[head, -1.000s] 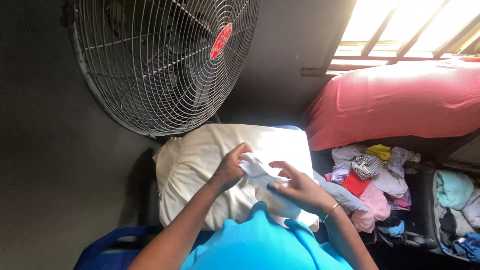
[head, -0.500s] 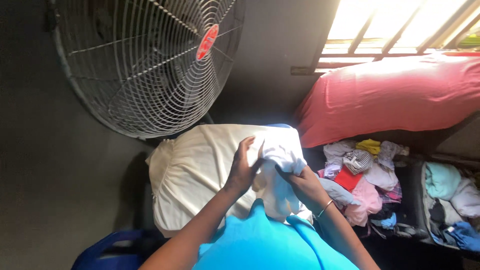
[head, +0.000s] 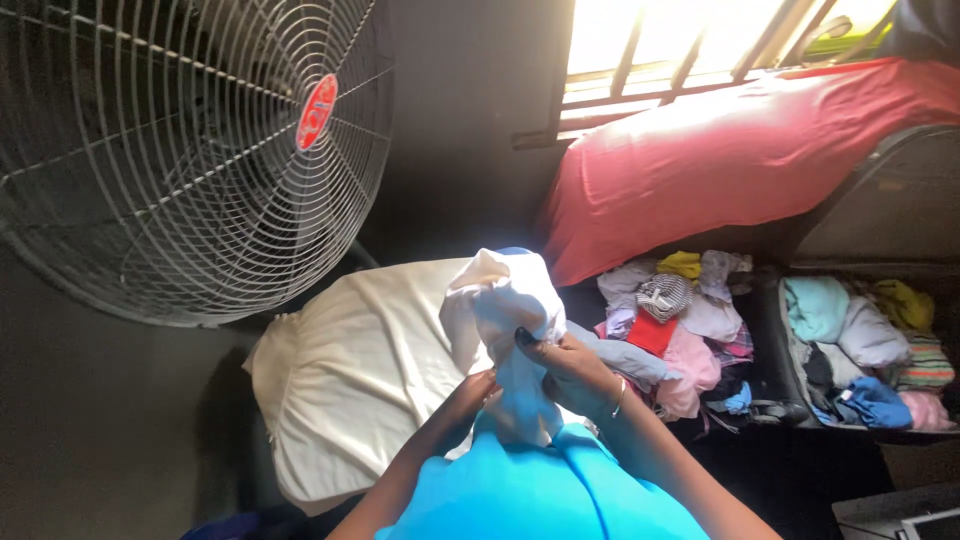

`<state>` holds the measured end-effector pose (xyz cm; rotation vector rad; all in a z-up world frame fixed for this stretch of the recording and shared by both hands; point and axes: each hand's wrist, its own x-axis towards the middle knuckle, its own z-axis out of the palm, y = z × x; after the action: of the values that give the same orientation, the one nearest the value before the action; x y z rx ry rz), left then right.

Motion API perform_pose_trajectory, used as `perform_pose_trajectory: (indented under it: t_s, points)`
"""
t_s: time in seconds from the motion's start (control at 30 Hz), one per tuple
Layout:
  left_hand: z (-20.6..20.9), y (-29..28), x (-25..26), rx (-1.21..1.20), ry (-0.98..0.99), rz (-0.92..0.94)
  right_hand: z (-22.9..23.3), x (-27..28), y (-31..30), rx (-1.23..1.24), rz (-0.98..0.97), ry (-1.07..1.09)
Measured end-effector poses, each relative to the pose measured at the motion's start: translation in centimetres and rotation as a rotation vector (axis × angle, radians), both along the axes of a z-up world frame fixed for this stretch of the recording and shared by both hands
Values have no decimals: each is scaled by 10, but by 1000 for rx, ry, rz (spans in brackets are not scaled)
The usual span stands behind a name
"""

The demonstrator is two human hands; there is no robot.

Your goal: Folding various items of clothing and organizing them into a suitcase.

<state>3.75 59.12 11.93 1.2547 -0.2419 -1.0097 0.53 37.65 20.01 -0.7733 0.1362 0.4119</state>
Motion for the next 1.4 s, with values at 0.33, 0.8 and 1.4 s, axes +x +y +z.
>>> perform_pose_trajectory:
  t_s: [0.33, 0.8, 1.4]
  points:
    - [17, 10, 21, 75, -198, -59, -31, -6, -9, 109, 2, -20]
    - [-59, 37, 20, -394, -38, -304, -33, -6, -2, 130, 41, -105]
    - [104, 88, 77, -385, -67, 704, -19, 14, -72, -331, -459, 9]
